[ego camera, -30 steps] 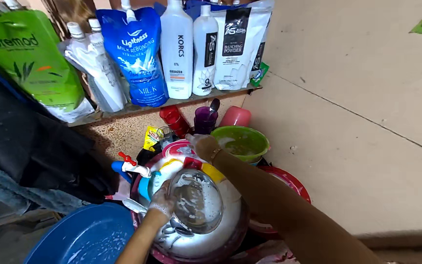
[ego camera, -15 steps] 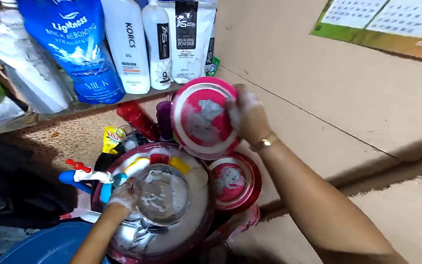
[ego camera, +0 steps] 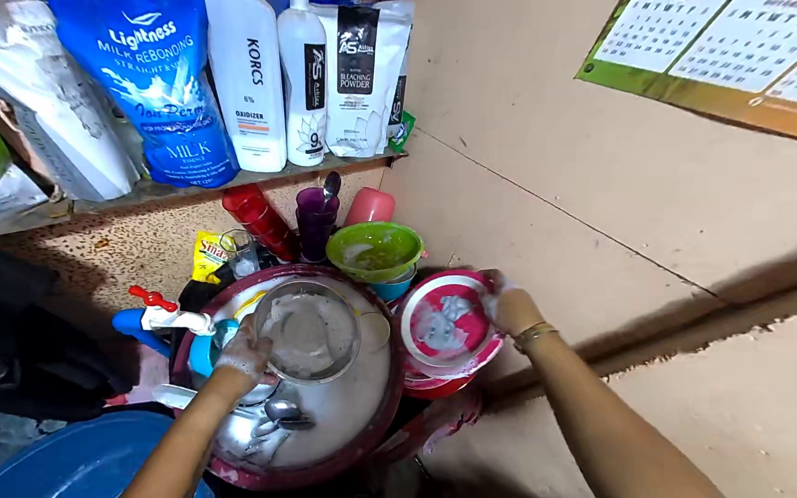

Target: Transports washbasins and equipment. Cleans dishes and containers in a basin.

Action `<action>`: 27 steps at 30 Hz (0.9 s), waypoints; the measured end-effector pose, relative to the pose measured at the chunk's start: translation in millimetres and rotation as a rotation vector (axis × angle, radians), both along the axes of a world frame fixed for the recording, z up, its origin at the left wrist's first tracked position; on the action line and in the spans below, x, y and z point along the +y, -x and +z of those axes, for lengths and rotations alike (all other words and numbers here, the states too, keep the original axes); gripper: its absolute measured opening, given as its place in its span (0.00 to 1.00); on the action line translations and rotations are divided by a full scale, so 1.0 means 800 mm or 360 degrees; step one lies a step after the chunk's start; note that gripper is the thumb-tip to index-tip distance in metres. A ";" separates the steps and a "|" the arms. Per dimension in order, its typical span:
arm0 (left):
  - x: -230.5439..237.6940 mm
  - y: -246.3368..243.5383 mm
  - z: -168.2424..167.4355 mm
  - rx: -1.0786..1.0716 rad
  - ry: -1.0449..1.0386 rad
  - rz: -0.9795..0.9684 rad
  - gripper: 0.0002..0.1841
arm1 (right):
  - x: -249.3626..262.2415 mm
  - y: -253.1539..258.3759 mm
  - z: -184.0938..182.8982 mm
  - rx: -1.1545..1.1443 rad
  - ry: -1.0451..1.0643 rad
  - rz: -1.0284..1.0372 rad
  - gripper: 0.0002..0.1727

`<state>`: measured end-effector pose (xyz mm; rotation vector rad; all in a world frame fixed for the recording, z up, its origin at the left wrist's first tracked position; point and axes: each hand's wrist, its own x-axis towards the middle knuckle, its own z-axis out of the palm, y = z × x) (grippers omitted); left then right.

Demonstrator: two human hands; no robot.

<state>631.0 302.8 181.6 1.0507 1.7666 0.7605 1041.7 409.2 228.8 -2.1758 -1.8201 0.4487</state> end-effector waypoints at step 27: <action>-0.096 0.028 -0.051 0.1182 -0.0621 -0.0079 0.17 | 0.204 0.092 0.019 0.0674 0.0087 0.0581 0.16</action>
